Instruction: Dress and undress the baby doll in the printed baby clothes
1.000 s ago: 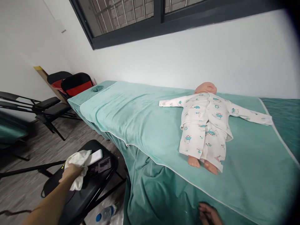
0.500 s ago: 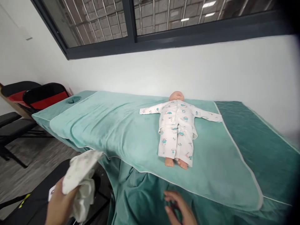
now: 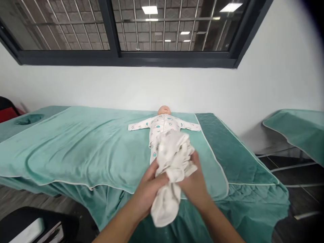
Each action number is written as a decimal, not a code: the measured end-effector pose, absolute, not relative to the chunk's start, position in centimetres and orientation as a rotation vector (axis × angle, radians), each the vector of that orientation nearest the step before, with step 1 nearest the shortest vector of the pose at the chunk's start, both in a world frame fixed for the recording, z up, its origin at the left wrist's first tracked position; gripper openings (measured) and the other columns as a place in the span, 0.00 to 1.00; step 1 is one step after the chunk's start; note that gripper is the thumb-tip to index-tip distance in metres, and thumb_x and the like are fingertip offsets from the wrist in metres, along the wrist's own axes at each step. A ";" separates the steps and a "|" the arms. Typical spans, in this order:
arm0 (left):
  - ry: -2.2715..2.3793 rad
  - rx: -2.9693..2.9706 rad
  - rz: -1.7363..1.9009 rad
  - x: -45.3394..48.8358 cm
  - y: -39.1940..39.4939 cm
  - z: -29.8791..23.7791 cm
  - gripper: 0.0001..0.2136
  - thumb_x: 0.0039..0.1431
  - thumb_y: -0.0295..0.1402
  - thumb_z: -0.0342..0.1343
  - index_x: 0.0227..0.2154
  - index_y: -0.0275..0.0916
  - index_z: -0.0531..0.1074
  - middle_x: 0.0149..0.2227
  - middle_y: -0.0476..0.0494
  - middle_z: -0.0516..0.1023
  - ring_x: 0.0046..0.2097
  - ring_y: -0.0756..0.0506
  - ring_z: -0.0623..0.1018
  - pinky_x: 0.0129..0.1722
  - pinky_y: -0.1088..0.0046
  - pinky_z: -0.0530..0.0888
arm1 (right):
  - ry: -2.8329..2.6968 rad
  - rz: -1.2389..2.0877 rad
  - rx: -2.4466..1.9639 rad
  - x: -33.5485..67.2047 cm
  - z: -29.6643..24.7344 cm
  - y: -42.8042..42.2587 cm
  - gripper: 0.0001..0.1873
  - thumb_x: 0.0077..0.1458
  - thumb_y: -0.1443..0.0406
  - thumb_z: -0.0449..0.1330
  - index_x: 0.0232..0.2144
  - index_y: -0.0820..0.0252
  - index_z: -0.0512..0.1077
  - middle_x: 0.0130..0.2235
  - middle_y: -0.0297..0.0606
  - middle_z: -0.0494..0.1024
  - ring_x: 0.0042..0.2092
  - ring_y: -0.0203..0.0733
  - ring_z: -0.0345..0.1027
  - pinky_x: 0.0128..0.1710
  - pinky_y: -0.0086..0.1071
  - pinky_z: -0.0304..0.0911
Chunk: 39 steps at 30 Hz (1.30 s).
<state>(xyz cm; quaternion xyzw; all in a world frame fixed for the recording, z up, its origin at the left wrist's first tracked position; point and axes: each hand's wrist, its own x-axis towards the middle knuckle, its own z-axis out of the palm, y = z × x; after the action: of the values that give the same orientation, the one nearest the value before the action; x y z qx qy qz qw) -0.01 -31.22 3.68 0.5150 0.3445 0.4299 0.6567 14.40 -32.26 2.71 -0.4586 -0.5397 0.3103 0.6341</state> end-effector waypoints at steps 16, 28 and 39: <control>1.177 2.153 1.176 -4.6 -30.3 -7.7 0.23 0.63 0.34 0.56 0.60 0.55 0.64 0.57 0.38 0.69 0.58 0.40 0.72 0.58 0.56 0.73 | -1.294 -0.225 -2.154 34.7 -8.1 -25.5 0.35 0.57 0.53 0.54 0.63 0.64 0.60 0.62 0.58 0.63 0.60 0.62 0.61 0.57 0.51 0.59; 0.944 2.740 1.095 -1.3 -24.9 -7.9 0.19 0.60 0.36 0.60 0.54 0.49 0.71 0.65 0.38 0.61 0.67 0.33 0.58 0.65 0.38 0.55 | -1.206 -0.402 -2.080 33.2 -9.9 -26.4 0.37 0.57 0.53 0.55 0.64 0.66 0.58 0.66 0.57 0.59 0.64 0.63 0.57 0.61 0.54 0.57; 0.865 2.807 1.088 -0.5 -22.1 -6.9 0.15 0.59 0.35 0.61 0.50 0.51 0.75 0.61 0.41 0.68 0.65 0.36 0.61 0.65 0.41 0.57 | -1.169 -0.383 -2.047 33.0 -10.0 -26.5 0.37 0.55 0.53 0.56 0.64 0.64 0.59 0.66 0.55 0.61 0.65 0.63 0.57 0.61 0.55 0.56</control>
<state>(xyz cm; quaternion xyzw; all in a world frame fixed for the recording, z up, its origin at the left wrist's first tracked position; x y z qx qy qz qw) -0.53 -22.10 -6.90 0.8962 0.2762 0.3472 0.0047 33.01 -26.53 -9.96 -0.7970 -0.4551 -0.1490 0.3682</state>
